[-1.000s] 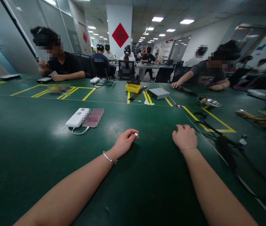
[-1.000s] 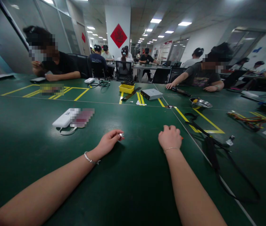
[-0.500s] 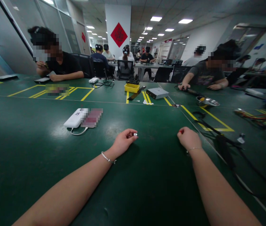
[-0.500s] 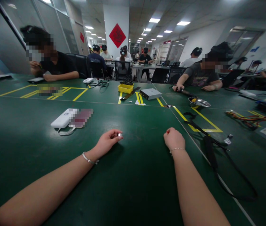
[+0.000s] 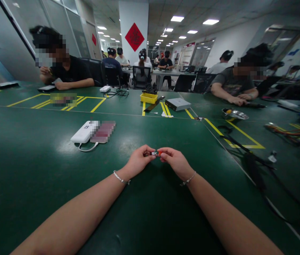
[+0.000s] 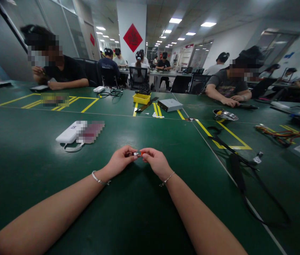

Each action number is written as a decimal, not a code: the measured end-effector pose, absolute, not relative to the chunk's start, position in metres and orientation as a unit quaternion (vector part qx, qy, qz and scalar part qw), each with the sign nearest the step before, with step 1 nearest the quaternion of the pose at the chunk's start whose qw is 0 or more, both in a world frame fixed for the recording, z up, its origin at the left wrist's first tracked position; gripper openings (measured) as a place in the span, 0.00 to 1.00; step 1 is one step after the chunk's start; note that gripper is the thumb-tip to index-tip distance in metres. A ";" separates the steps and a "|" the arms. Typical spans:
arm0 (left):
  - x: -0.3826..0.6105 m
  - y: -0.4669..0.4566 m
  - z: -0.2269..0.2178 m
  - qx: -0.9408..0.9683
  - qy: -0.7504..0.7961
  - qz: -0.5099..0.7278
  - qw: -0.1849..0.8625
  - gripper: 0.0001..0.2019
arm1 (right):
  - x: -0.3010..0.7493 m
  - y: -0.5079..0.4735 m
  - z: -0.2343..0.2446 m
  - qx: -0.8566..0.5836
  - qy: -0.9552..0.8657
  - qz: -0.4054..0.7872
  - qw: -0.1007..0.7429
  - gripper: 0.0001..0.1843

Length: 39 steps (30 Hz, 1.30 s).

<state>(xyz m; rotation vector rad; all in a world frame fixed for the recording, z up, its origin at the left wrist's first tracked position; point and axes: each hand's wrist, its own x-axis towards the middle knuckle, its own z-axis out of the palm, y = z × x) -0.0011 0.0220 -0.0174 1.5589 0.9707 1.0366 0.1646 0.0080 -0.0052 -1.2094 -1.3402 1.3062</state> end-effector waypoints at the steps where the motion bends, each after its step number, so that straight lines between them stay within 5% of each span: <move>1: -0.001 0.022 -0.017 0.642 0.399 0.427 0.496 0.08 | 0.165 0.008 -0.007 -0.488 -0.539 0.525 0.442 0.11; 22: -0.002 0.020 -0.016 0.703 0.436 0.408 0.386 0.09 | 0.166 0.005 -0.004 -0.415 -0.450 0.605 0.509 0.15; 39: 0.000 0.019 -0.014 0.697 0.435 0.412 0.395 0.06 | 0.160 0.004 -0.008 -0.410 -0.437 0.639 0.483 0.13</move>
